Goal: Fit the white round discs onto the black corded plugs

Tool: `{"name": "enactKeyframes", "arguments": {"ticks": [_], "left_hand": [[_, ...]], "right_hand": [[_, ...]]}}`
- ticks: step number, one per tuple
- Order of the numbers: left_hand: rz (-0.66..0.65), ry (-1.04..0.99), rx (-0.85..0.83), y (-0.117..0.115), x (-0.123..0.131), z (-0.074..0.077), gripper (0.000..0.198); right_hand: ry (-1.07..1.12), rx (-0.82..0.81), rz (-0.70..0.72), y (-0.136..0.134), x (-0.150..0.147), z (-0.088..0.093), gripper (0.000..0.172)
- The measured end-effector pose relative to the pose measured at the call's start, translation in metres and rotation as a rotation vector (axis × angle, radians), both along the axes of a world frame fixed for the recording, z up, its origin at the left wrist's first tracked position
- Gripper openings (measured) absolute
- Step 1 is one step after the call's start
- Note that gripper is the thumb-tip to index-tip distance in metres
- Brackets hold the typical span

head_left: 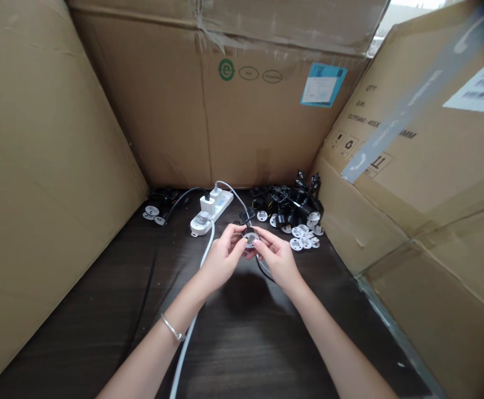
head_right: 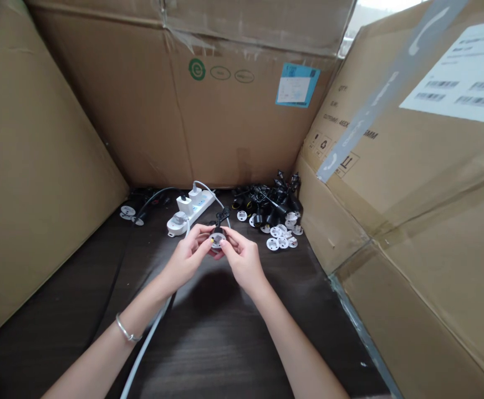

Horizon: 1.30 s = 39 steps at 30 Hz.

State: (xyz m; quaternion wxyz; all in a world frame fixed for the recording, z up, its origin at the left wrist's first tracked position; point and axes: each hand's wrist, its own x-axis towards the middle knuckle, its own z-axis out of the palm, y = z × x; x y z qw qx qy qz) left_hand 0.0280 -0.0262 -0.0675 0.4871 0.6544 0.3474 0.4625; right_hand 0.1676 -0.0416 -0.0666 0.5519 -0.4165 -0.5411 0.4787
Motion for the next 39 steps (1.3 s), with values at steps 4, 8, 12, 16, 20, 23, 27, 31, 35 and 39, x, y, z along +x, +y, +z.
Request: {"name": "enactKeyframes", "arguments": {"ticks": [4, 8, 12, 16, 20, 23, 27, 31, 35, 39], "left_hand": [[0.033, 0.092, 0.084, 0.000, 0.000, -0.003, 0.027], [0.040, 0.154, 0.123, -0.002, 0.001, -0.002, 0.027], [0.054, 0.160, 0.156, -0.004, 0.002, -0.001, 0.032], [0.101, 0.172, 0.169, -0.005, 0.003, -0.002, 0.029], [0.074, 0.020, 0.041, -0.006, 0.005, -0.004, 0.028], [0.050, -0.067, -0.041, -0.006, 0.005, -0.005, 0.028], [0.056, -0.015, -0.017, -0.007, 0.006, -0.004, 0.022], [0.119, 0.017, 0.022, -0.010, 0.007, -0.002, 0.024], [0.150, 0.061, 0.044, -0.012, 0.010, -0.003, 0.025], [0.052, 0.035, -0.035, -0.011, 0.011, -0.003, 0.026]], "right_hand": [[-0.021, -0.008, -0.016, 0.000, 0.000, 0.001, 0.030], [-0.067, 0.032, -0.058, -0.001, -0.001, -0.002, 0.029], [-0.153, 0.114, -0.092, -0.002, -0.001, -0.005, 0.027], [-0.262, 0.156, -0.113, -0.004, -0.001, -0.004, 0.025], [-0.283, 0.184, -0.110, -0.008, -0.003, -0.003, 0.026], [-0.257, 0.168, -0.073, -0.009, -0.004, -0.002, 0.029], [-0.294, 0.163, -0.069, -0.009, -0.002, 0.000, 0.024], [-0.388, 0.186, -0.106, -0.011, 0.000, 0.002, 0.023], [-0.383, 0.187, -0.164, -0.009, 0.000, 0.000, 0.023], [-0.271, 0.127, -0.197, -0.005, -0.001, -0.004, 0.024]]}}
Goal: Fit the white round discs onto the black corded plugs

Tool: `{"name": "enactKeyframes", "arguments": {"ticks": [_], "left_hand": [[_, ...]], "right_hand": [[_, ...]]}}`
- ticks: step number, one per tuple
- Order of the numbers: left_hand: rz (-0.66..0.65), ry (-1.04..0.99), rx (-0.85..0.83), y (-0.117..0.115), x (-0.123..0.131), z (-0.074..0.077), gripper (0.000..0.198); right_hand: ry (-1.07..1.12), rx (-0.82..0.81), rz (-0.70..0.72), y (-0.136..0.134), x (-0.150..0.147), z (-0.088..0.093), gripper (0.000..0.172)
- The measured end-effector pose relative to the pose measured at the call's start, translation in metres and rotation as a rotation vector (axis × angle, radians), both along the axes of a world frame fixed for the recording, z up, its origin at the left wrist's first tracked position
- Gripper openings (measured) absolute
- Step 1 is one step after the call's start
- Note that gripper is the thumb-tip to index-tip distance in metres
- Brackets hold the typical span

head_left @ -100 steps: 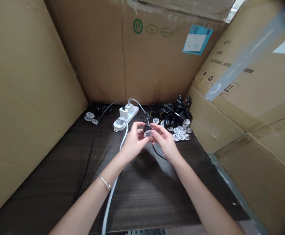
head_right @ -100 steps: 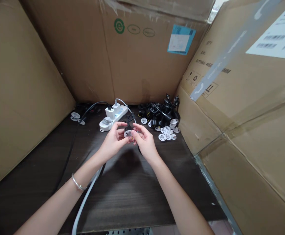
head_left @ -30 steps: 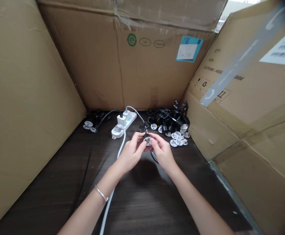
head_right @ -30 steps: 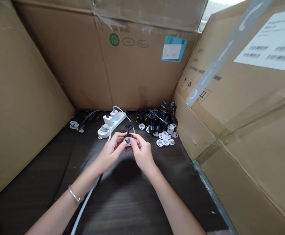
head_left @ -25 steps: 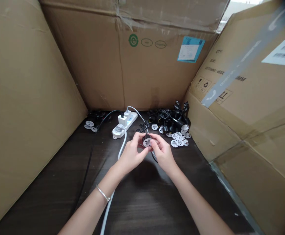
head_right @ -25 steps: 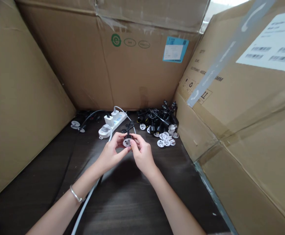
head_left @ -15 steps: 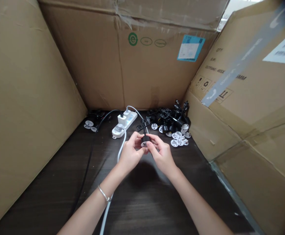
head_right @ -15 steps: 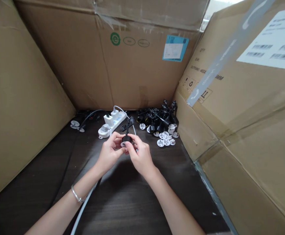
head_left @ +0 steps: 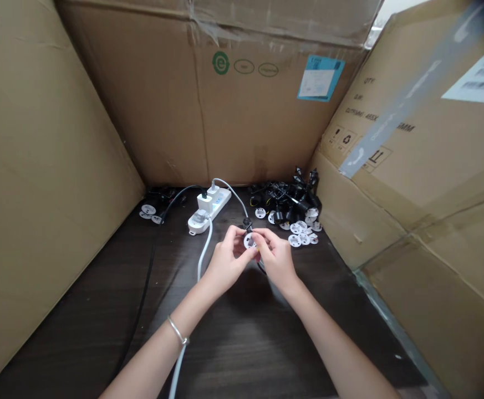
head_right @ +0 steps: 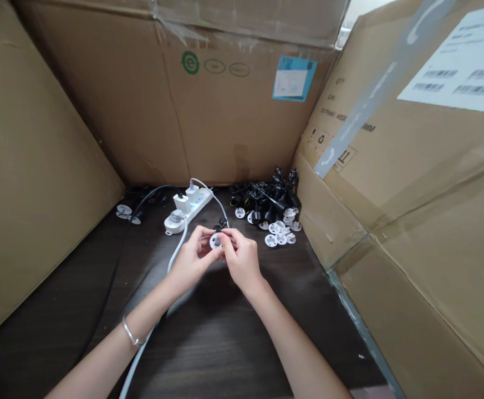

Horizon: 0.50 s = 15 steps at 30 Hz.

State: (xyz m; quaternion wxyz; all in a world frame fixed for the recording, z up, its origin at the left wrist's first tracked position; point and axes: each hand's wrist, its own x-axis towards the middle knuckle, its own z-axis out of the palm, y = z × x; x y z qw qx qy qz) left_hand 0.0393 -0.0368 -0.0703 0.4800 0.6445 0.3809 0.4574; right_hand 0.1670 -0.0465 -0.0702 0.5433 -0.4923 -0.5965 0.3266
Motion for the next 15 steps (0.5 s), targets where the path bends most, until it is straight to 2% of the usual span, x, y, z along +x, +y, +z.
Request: {"name": "enactKeyframes", "arguments": {"ticks": [3, 7, 10, 15], "left_hand": [[-0.076, -0.102, -0.078, 0.0031, -0.0007, 0.0021, 0.027], [-0.089, -0.154, -0.079, 0.0054, -0.0021, 0.0036, 0.025], [-0.057, -0.114, -0.015, 0.0046, -0.0023, 0.0016, 0.022], [0.089, 0.057, 0.151, -0.0023, -0.0013, 0.0002, 0.019]], "right_hand": [[0.043, -0.003, 0.013, 0.0016, 0.0005, 0.0008, 0.029], [0.003, 0.011, 0.027, 0.0009, 0.0017, 0.0024, 0.031], [-0.029, 0.027, 0.020, -0.0001, 0.0016, 0.0020, 0.030], [0.031, 0.048, 0.055, -0.0048, -0.0034, 0.0021, 0.026]]}}
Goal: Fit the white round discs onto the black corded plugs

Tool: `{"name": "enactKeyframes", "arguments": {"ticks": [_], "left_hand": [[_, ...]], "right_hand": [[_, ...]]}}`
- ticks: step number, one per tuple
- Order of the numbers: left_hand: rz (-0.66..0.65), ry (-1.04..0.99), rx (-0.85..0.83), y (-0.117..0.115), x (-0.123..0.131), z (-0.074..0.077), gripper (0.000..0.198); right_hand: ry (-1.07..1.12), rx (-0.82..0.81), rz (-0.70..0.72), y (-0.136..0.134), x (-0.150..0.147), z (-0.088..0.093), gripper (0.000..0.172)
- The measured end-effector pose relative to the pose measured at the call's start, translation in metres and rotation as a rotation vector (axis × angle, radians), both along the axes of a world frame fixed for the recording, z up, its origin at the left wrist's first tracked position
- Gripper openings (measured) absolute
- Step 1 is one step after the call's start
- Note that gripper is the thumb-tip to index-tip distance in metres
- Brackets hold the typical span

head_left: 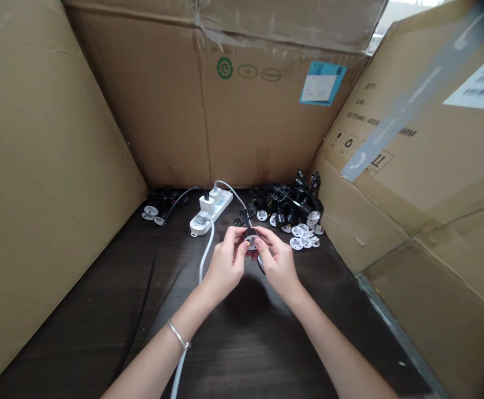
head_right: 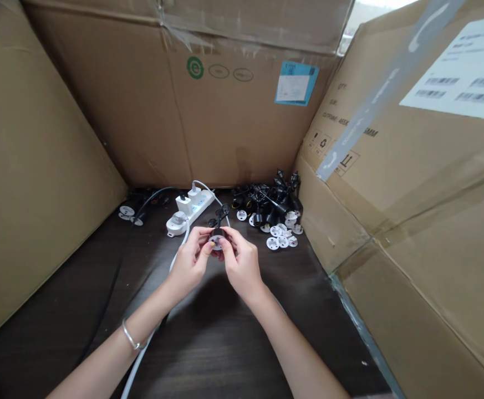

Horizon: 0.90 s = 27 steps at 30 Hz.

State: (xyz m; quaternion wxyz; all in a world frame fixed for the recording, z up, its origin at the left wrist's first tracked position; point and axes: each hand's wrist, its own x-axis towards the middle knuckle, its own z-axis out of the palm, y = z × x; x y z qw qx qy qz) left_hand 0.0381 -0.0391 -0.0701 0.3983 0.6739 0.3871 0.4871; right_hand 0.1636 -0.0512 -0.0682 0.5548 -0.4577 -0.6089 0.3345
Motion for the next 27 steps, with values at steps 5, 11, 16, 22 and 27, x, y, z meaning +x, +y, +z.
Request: {"name": "enactKeyframes", "arguments": {"ticks": [5, 11, 16, 22, 27], "left_hand": [[0.061, 0.047, 0.043, -0.0039, 0.0005, 0.0024, 0.019], [-0.072, -0.122, -0.024, -0.0024, 0.0001, 0.0052, 0.025], [-0.075, -0.155, -0.006, -0.0022, -0.0003, 0.0038, 0.026], [0.024, -0.019, 0.109, 0.0004, -0.0017, 0.0001, 0.024], [0.054, -0.018, 0.121, -0.0034, 0.0006, 0.0007, 0.019]], "right_hand": [[0.082, -0.010, -0.033, -0.0031, -0.0055, -0.0008, 0.027], [0.161, -0.027, 0.040, -0.0029, -0.0017, 0.0064, 0.028], [0.078, -0.004, 0.031, -0.0051, 0.0003, 0.0081, 0.034], [-0.039, 0.037, -0.027, -0.0057, -0.0020, 0.0042, 0.036], [0.036, 0.043, -0.036, -0.0085, -0.0076, 0.0023, 0.031]]}}
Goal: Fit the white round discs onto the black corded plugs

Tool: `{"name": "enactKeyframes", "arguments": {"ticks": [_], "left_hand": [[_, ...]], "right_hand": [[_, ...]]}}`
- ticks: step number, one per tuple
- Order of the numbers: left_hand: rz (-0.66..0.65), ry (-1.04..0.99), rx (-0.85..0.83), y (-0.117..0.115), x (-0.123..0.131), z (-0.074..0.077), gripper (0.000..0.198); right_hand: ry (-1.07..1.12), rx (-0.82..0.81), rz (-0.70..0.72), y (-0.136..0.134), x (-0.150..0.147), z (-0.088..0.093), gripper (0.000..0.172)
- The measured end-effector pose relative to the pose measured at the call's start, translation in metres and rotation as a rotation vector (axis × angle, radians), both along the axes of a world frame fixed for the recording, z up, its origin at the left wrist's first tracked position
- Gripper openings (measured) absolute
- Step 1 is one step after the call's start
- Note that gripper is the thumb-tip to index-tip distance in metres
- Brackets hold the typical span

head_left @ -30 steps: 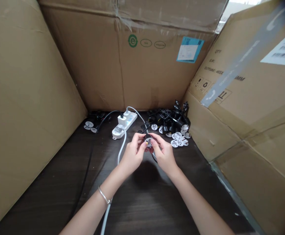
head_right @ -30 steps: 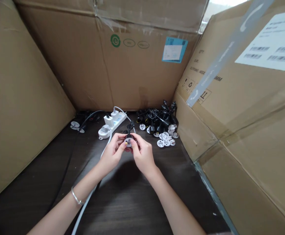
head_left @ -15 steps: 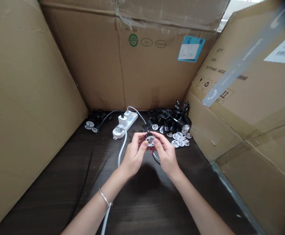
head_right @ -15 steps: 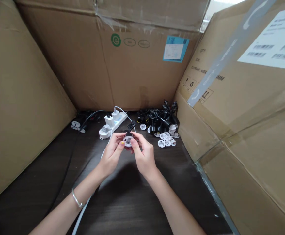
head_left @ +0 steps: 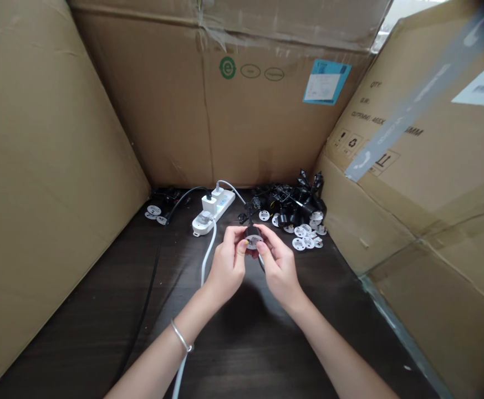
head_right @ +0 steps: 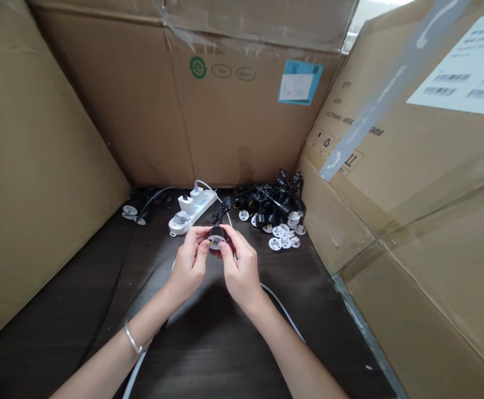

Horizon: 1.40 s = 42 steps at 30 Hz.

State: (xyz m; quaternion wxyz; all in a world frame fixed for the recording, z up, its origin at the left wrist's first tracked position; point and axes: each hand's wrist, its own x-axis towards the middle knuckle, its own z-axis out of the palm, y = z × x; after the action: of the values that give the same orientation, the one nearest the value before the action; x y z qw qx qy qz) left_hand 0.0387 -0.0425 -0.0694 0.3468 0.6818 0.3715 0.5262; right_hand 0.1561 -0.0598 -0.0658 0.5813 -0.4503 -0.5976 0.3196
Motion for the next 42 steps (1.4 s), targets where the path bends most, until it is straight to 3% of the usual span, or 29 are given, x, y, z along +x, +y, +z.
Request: {"name": "enactKeyframes", "arguments": {"ticks": [5, 9, 14, 19, 22, 27, 34, 42], "left_hand": [[0.021, -0.033, -0.016, -0.002, 0.002, 0.001, 0.018], [-0.036, -0.064, -0.083, 0.001, -0.001, 0.004, 0.020], [-0.128, -0.051, -0.174, 0.007, -0.010, 0.010, 0.019], [-0.014, 0.078, -0.052, 0.008, -0.016, 0.013, 0.022], [-0.056, 0.096, -0.012, 0.006, -0.015, 0.014, 0.034], [-0.053, 0.252, 0.100, 0.005, -0.013, 0.008, 0.031], [-0.028, 0.165, 0.095, 0.007, -0.009, 0.000, 0.033], [0.018, 0.114, 0.055, 0.000, 0.001, -0.005, 0.027]], "right_hand": [[0.065, -0.004, -0.006, -0.001, -0.003, -0.001, 0.029], [0.145, -0.074, 0.073, 0.004, -0.001, -0.001, 0.033], [0.001, -0.008, 0.027, 0.009, 0.005, -0.001, 0.035], [-0.179, 0.133, -0.114, 0.008, 0.010, 0.000, 0.028], [-0.249, 0.205, -0.088, 0.007, 0.010, 0.003, 0.026], [-0.280, 0.258, -0.057, 0.006, 0.008, 0.005, 0.028], [-0.306, 0.195, -0.087, 0.008, 0.009, 0.005, 0.028], [-0.382, 0.273, -0.128, 0.005, 0.008, 0.003, 0.024]]}}
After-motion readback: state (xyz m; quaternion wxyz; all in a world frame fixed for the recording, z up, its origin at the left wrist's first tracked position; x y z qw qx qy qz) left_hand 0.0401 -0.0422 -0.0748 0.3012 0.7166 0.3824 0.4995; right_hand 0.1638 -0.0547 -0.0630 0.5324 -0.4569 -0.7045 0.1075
